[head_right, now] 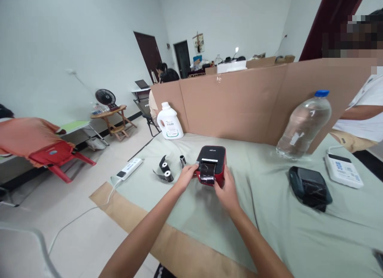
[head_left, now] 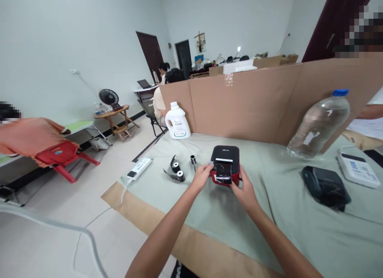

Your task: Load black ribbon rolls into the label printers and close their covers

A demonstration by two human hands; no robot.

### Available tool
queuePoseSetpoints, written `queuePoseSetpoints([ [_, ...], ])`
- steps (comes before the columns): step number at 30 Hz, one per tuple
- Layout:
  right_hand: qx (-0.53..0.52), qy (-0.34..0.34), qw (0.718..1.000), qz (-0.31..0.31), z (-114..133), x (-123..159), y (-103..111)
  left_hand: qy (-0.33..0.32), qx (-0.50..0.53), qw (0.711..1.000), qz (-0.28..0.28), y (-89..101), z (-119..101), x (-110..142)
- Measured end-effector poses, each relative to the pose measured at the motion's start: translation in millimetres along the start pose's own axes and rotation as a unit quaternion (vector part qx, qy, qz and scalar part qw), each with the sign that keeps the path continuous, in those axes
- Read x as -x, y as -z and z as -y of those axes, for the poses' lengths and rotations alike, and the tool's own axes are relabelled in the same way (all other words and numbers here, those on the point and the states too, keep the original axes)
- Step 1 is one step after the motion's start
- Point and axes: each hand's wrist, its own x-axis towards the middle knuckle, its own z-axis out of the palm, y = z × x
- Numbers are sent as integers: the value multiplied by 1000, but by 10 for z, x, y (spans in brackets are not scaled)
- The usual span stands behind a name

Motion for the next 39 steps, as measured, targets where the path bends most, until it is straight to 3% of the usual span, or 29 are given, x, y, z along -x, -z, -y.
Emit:
queuePoseSetpoints([
  [4, 25, 78, 997, -10, 448, -717, -409, -49, 21, 996, -76, 390, -435, -348],
  [8, -25, 102, 994, 28, 632, -1379, -1150, -84, 53, 980, -172, 956, -782, -808],
  [12, -16, 58, 994, 86, 613, -1655, -1978, -42, 53, 968, -243, 1521, -796, -1135],
  [16, 44, -25, 989, 137, 568, -1702, -2585, -1, 30, 964, -263, 1934, -630, -1338],
  [20, 63, -52, 983, 162, 501, -1737, -2892, 33, 8, 961, -275, 2170, -446, -1509],
  [26, 72, -71, 975, 196, 377, -1731, -2974, 46, -47, 956, -284, 2248, -233, -1613],
  [30, 59, -73, 972, 215, 341, -1720, -2784, 23, -110, 954, -277, 2193, -372, -1507],
  [33, 36, -45, 981, 186, 242, -1639, -2218, -36, -164, 951, -259, 2014, -585, -1270],
  [35, 42, -16, 991, 129, 95, -1506, -1513, -81, -195, 949, -235, 1730, -629, -979],
  [37, 110, -2, 993, 47, -123, -1317, -565, -125, -227, 947, -187, 1284, -519, -577],
  [38, 166, -2, 986, 3, -252, -1213, -35, -155, -251, 947, -130, 1016, -408, -351],
  [39, 230, -6, 973, -36, -390, -1108, 506, -215, -320, 923, -3, 735, -271, -122],
])
